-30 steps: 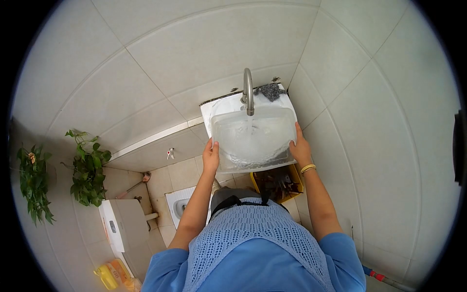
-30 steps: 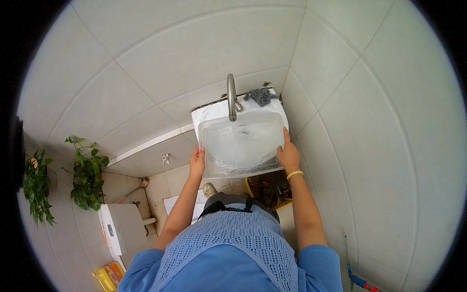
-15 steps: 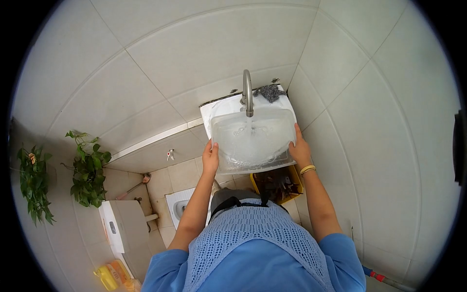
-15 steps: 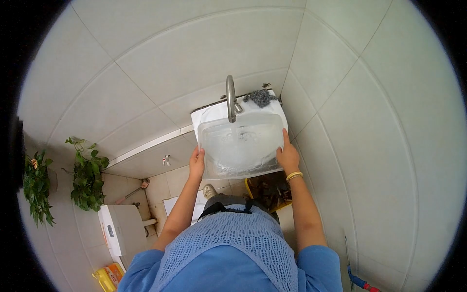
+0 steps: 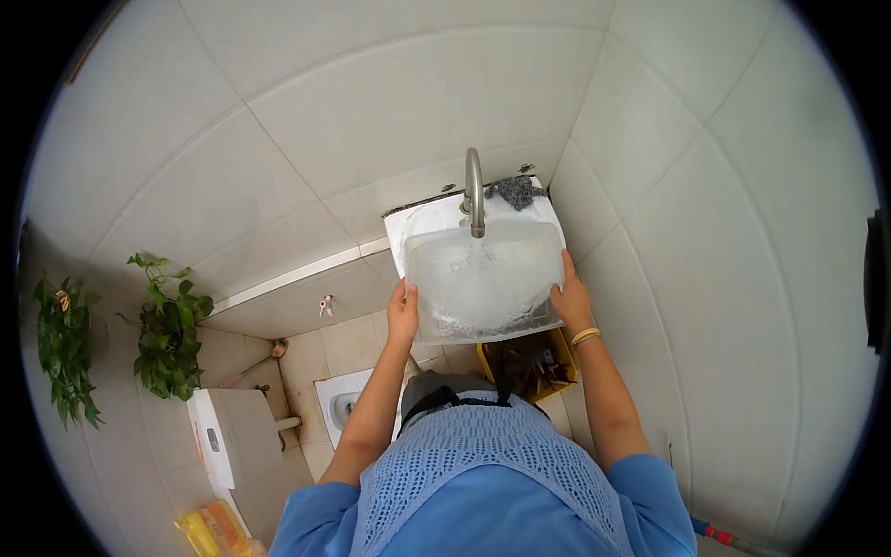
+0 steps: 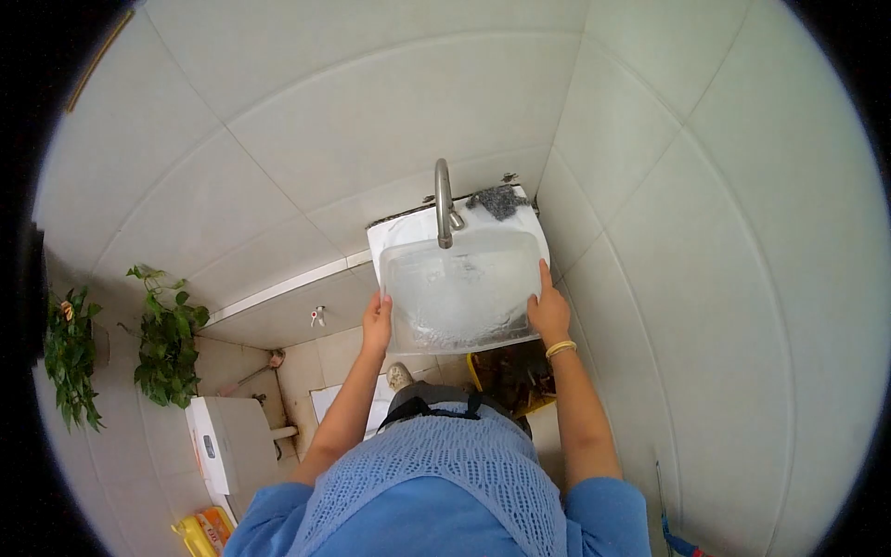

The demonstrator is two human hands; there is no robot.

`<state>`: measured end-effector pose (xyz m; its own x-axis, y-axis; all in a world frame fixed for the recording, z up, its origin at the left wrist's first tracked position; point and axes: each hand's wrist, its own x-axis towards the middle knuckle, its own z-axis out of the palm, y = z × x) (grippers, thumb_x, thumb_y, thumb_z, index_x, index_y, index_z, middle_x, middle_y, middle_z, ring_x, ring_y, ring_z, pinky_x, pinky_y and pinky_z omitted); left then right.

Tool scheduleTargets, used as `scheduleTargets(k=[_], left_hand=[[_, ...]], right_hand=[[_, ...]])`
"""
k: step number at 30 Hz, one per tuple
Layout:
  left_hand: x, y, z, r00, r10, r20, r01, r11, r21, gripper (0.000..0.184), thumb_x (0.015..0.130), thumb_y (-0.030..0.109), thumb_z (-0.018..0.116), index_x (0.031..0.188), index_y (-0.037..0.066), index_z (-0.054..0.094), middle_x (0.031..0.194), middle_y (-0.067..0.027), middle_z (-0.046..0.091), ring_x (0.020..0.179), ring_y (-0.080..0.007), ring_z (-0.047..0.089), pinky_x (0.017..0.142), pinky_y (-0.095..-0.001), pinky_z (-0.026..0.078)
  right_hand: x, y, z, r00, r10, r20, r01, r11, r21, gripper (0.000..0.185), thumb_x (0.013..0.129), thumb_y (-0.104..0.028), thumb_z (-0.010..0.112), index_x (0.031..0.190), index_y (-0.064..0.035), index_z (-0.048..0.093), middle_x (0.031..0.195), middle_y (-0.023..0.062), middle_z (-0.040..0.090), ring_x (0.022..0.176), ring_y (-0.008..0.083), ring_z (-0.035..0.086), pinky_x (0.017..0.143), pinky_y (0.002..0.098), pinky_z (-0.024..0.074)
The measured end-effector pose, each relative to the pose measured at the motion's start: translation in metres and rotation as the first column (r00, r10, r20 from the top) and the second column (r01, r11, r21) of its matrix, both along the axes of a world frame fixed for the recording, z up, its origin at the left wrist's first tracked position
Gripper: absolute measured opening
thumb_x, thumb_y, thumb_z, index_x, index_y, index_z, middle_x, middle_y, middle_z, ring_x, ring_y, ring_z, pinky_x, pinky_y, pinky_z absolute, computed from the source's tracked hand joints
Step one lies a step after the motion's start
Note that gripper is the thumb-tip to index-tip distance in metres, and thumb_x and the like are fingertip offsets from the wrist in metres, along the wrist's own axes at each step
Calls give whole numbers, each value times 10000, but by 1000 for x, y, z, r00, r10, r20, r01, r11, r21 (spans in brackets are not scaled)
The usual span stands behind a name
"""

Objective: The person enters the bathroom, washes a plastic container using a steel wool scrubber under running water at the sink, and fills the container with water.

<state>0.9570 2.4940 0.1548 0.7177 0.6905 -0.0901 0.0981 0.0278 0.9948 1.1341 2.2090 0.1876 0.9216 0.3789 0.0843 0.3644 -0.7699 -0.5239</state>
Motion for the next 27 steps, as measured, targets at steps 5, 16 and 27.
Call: scheduleTargets(k=[5, 16, 27], left_hand=[[0, -1, 2, 1000, 11, 6, -11, 1000, -5, 413, 935, 224, 505, 1260, -31, 482, 1189, -138, 569, 1077, -187, 529, 938, -291, 391], [-2, -1, 3, 1000, -19, 4, 19, 999, -30, 444, 936, 224, 507, 1286, -42, 448, 1207, -139, 560, 1085, -184, 526, 943, -286, 387], [0, 1, -7, 999, -4, 42, 6, 999, -46, 430, 937, 211, 503, 1282, -40, 453, 1210, -141, 557, 1089, -183, 522, 942, -283, 388]], right_hand=[[-1, 1, 4, 1000, -3, -21, 3, 1000, -2, 761, 787, -114, 541, 1446, -213, 174, 796, 212, 623, 704, 377, 601, 638, 465, 468], [-4, 1, 6, 999, -7, -51, 7, 1000, 9, 755, 800, -120, 546, 1448, -217, 171, 786, 208, 622, 707, 368, 605, 645, 451, 475], [-1, -1, -2, 1000, 1, -16, -1, 1000, 18, 775, 796, -118, 551, 1450, -245, 155, 771, 202, 617, 701, 370, 603, 647, 460, 472]])
